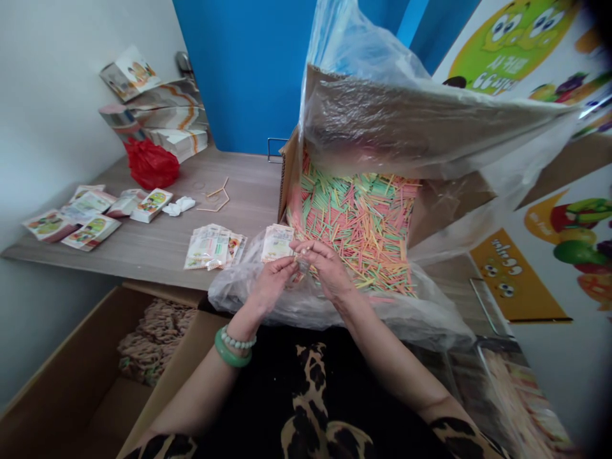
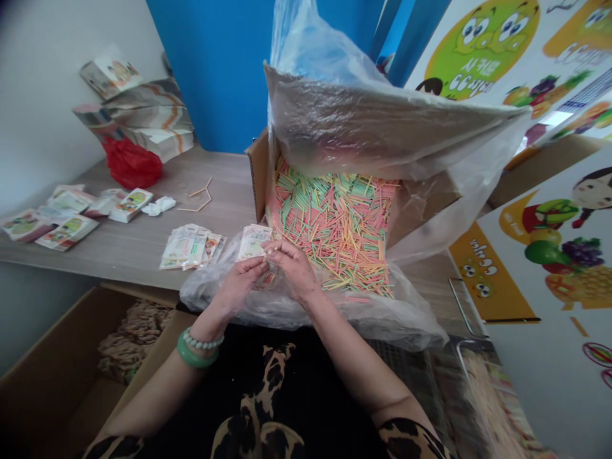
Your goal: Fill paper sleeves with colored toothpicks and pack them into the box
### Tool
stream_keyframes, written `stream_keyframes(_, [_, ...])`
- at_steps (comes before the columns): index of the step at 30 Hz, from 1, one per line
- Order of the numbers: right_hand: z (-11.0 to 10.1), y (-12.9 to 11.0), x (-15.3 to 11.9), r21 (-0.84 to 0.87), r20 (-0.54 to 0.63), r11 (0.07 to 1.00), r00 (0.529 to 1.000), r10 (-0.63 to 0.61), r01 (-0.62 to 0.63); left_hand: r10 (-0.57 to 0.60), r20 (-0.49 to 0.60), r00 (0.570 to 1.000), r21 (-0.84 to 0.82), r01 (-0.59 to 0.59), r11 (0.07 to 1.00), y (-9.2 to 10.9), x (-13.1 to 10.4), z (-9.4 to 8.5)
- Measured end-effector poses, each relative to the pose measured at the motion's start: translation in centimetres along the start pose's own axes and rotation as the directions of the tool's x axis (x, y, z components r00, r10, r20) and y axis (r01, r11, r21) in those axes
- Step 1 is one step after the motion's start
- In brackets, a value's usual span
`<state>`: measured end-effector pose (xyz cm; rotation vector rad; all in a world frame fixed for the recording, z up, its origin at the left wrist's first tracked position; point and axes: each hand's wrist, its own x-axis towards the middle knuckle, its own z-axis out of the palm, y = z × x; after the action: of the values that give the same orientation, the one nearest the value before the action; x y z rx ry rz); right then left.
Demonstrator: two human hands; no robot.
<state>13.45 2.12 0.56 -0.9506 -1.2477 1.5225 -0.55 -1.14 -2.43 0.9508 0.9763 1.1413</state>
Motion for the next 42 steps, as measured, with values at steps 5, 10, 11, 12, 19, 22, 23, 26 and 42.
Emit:
stream_keyframes(5, [0.1,0.0,0.2,-0.234,0.038,0.972,0.999,-0.003,0.012,-0.039,-0.044,0.998,-0.12,0.034,0.992,0.1,0.0,0.7])
stream_keyframes(10, [-1.5,-0.7,-0.1,-0.188,0.11,0.98,0.99,0.088,-0.066,-0.064,-0.135,0.989,-0.234,0.031,0.972,0.5,0.2,-0.2])
stream_keyframes(11, [-1.8,-0.7,-0.2,-0.182,0.111,0.981,0.99,0.088,-0.067,-0.069,-0.143,0.987,-0.255,0.031,0.967,0.6,0.2,-0.4])
stream_keyframes(12, [-1.9,-0.6,-0.3,-0.202,0.113,0.977,0.99,0.086,-0.062,-0.071,-0.14,0.988,-0.266,0.032,0.963,0.8,0.3,-0.6])
stream_keyframes(19, [-1.5,0.6,-0.4,-0.381,-0.065,0.924,0.995,-0.071,0.041,-0.011,-0.101,0.995,-0.187,-0.008,0.982,2.0,-0.3,-0.1])
stream_keyframes(22, [-0.7,0.6,-0.2,-0.482,-0.039,0.874,0.995,-0.092,0.062,0.027,-0.126,0.992,-0.074,-0.037,0.997,2.2,-0.7,0.1])
stream_keyframes(23, [-0.3,0.6,-0.2,-0.502,-0.024,0.862,0.995,-0.096,0.071,0.044,-0.154,0.987,-0.038,-0.05,0.998,2.2,-0.8,0.1])
stream_keyframes(26, [0.8,1.0,-0.3,-0.528,0.07,0.839,0.991,-0.114,0.134,0.09,-0.235,0.968,0.029,-0.085,0.996,2.5,-1.1,-0.6])
stream_keyframes(42, [2.9,3.4,6.6,-0.916,-0.221,0.318,0.969,0.112,-0.246,0.486,-0.442,0.754,0.888,0.446,0.116,2.8,4.5,-15.2])
